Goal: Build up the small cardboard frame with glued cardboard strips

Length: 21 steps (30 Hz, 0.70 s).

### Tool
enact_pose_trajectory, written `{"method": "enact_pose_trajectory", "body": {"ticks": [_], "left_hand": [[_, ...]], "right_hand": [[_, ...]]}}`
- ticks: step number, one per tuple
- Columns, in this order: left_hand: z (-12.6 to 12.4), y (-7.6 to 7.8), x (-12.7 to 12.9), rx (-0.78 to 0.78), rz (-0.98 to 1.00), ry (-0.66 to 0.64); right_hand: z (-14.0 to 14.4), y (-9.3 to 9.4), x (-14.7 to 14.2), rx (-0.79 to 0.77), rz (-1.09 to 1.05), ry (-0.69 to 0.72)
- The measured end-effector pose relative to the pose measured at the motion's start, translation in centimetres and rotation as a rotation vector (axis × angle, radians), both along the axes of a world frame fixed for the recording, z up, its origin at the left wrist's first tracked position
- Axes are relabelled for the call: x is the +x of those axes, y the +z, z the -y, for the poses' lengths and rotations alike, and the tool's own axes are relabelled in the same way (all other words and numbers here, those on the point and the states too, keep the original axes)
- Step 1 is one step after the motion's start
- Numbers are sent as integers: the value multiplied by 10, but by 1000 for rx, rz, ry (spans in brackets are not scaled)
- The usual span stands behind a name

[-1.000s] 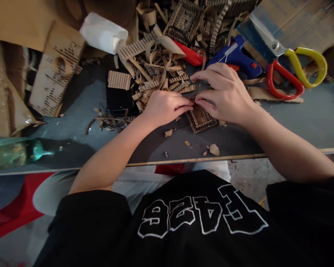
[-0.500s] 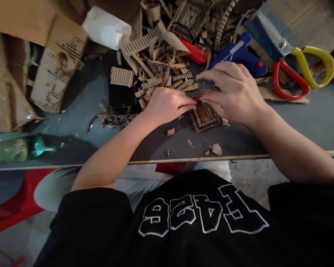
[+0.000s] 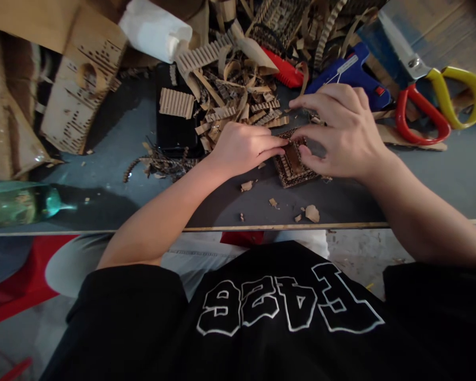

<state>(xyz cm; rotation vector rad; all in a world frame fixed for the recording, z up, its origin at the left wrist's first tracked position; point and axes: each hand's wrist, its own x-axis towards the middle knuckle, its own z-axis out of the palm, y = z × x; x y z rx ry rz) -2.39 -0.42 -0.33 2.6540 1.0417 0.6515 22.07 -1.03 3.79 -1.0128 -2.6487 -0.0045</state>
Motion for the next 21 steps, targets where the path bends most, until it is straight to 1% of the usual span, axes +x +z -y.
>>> {"method": "enact_pose_trajectory", "body": {"ticks": [4,6,10,12,16,21], "left_hand": [[1,2,1,7,-20,-8],[1,2,1,11,-20,-16],[0,1,0,15,2,-24],[0,1,0,11,4,-25],[0,1,0,-6,-1,-26],[-1,0,-1,-42,-6,-34]], "right_hand": [[-3,-6,-3,36,-39,64],[-3,-6,-4,21,-28,52],[1,0,-6,-53,70,-19],[3,3,-7,-60,95,-35],[5,2,-8,-26,88,-32],[2,-2,-6,-22,70,-3]]}}
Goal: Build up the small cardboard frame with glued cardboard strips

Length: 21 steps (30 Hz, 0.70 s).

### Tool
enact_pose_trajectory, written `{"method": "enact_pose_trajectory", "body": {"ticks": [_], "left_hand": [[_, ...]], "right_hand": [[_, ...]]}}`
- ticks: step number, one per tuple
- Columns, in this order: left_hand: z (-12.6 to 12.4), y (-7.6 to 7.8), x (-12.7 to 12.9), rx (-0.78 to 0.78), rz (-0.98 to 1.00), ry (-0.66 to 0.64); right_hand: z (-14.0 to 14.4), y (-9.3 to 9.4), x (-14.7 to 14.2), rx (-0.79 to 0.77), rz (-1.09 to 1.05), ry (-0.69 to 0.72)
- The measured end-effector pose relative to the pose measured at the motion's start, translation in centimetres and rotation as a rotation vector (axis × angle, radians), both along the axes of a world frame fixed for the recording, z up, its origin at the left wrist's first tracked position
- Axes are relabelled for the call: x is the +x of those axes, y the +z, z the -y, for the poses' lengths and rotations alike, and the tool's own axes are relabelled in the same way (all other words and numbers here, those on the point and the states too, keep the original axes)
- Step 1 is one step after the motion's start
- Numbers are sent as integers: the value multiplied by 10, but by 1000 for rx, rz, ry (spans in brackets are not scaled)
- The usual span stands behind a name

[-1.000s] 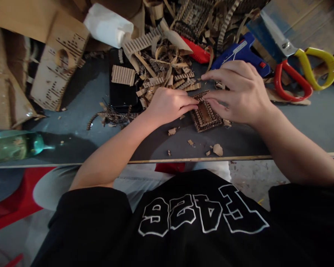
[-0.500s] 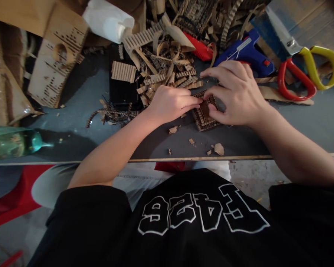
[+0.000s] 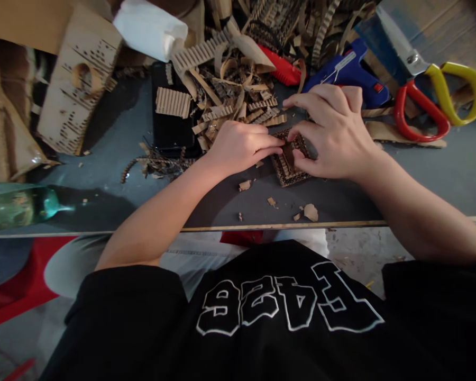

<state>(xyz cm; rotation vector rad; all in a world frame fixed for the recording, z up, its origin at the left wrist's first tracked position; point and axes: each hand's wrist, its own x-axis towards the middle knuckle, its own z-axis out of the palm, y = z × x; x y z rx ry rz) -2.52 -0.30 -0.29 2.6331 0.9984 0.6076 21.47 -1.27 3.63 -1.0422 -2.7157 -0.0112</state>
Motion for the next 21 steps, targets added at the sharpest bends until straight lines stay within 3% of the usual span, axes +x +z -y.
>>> {"method": "enact_pose_trajectory", "body": {"ticks": [11,16,21], "left_hand": [[-2,1,0,-56,24,-1],[-2,-1,0,-52,36,-1],[-3,-3,0,-40,73,-10]], "right_hand": [[1,2,-1,-33,-4,-5],[1,3,1,58,-22,-40],[2,6,4,116,37,23]]}}
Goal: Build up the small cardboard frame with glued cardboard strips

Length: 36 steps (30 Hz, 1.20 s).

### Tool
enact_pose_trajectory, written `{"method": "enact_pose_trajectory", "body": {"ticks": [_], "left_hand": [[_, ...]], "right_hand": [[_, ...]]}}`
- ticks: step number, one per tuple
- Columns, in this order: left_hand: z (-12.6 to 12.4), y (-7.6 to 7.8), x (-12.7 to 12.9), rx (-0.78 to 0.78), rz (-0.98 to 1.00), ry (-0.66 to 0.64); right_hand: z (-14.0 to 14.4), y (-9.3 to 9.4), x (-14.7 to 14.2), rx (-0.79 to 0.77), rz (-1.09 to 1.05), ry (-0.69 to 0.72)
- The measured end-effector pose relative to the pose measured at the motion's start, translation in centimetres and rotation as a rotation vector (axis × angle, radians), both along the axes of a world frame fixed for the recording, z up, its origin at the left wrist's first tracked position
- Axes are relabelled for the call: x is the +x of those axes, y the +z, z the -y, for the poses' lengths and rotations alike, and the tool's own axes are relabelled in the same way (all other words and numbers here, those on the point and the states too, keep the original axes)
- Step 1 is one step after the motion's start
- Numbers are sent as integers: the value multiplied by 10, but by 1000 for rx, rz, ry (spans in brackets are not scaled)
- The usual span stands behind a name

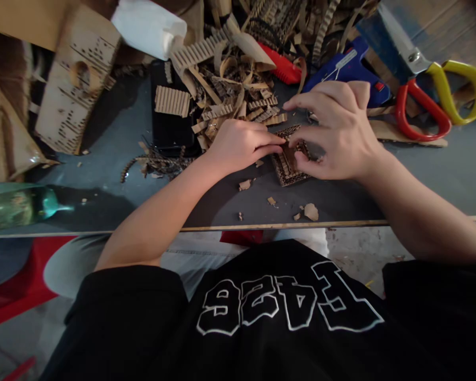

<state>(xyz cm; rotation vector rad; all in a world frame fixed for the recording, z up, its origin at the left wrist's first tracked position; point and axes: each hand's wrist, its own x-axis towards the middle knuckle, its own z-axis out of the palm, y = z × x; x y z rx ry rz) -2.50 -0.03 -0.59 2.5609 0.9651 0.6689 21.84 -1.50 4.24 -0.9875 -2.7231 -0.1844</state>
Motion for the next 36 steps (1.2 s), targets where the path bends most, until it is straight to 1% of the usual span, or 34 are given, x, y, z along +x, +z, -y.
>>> {"method": "enact_pose_trajectory", "body": {"ticks": [2,5,9,13,15,17,20,22,28,30,34,36], "left_hand": [[0,-1,0,7,6,2],[0,-1,0,13,8,1],[-1,-2,-1,10,10,-4],[-1,-1,-1,4,12,-13],[-2,-2,-2,-10,18,-15],[-2,-2,-2,-27,18,-15],[-4,-3,-2,-35,8,-10],[-4,-2,-2,-29,3,-1],[-3,2,-1,-18,-15,30],[-3,2,-1,-13,-24,36],[-4,1,-1,-2,-23,71],[-4,1,-1,-3,-20,83]], "right_hand": [[1,1,0,11,29,-10],[0,0,1,27,18,-28],[-1,-2,3,47,-15,-13],[0,-1,2,114,15,5],[2,2,1,88,78,3],[4,5,-1,7,126,-12],[6,8,-4,-107,98,-26],[6,7,-4,-144,59,-28],[1,3,-4,-140,3,-92],[0,2,-3,-145,17,-78],[-1,0,-1,-74,-5,-36],[-1,0,-2,-73,-26,-32]]}}
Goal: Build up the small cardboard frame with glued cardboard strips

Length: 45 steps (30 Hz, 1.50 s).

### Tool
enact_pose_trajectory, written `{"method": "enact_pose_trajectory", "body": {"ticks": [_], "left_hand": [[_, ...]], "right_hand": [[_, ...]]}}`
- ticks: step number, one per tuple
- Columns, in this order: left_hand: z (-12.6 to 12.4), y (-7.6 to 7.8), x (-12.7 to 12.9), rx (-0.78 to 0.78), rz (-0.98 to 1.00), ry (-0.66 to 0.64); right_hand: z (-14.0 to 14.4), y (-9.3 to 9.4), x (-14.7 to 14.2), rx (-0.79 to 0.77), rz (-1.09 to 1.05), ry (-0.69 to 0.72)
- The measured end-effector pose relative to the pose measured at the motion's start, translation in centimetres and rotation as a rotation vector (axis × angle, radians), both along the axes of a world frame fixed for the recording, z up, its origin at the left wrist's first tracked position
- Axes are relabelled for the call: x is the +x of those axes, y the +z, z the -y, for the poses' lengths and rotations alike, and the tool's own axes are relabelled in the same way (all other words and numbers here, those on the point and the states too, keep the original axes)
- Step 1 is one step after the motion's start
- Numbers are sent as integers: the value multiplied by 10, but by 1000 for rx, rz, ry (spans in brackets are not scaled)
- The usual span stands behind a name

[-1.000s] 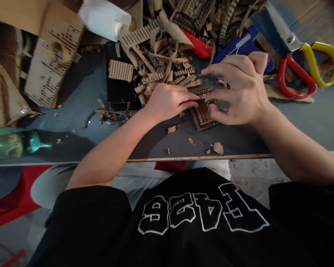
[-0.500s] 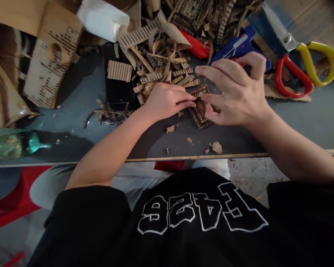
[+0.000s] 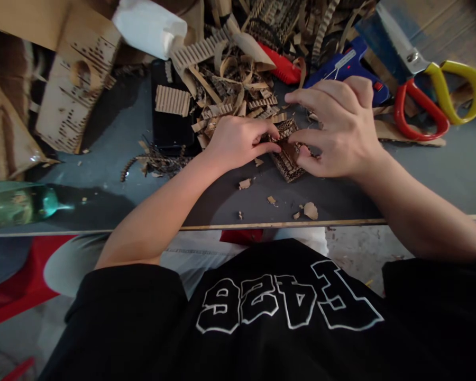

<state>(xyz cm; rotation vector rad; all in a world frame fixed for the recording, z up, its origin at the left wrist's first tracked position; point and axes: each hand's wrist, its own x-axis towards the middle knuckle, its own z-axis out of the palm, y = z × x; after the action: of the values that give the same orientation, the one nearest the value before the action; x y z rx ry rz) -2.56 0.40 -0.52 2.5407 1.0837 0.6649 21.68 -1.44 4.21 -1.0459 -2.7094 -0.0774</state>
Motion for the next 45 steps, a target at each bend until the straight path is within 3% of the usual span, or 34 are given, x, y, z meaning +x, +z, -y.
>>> {"method": "enact_pose_trajectory", "body": {"ticks": [7,14,19,24,30,34,42,45], "left_hand": [[0,3,1,-34,8,5],[0,4,1,-55,38,0],[-2,3,0,-88,18,20],[-4,7,-5,-65,5,16],[-6,8,-10,-3,61,50],[1,13,-7,-11,63,78],[5,15,-5,32,-152,14],[4,11,-3,9,-133,12]], "right_hand": [[1,2,-4,-48,22,-18],[-1,-3,-3,87,45,-15],[1,2,-3,22,41,-82],[-1,2,-1,-53,23,-36],[-2,-1,0,-3,3,36],[-1,1,0,-22,24,-37],[-6,1,-5,-90,7,-97],[-7,1,-7,-75,24,-82]]}}
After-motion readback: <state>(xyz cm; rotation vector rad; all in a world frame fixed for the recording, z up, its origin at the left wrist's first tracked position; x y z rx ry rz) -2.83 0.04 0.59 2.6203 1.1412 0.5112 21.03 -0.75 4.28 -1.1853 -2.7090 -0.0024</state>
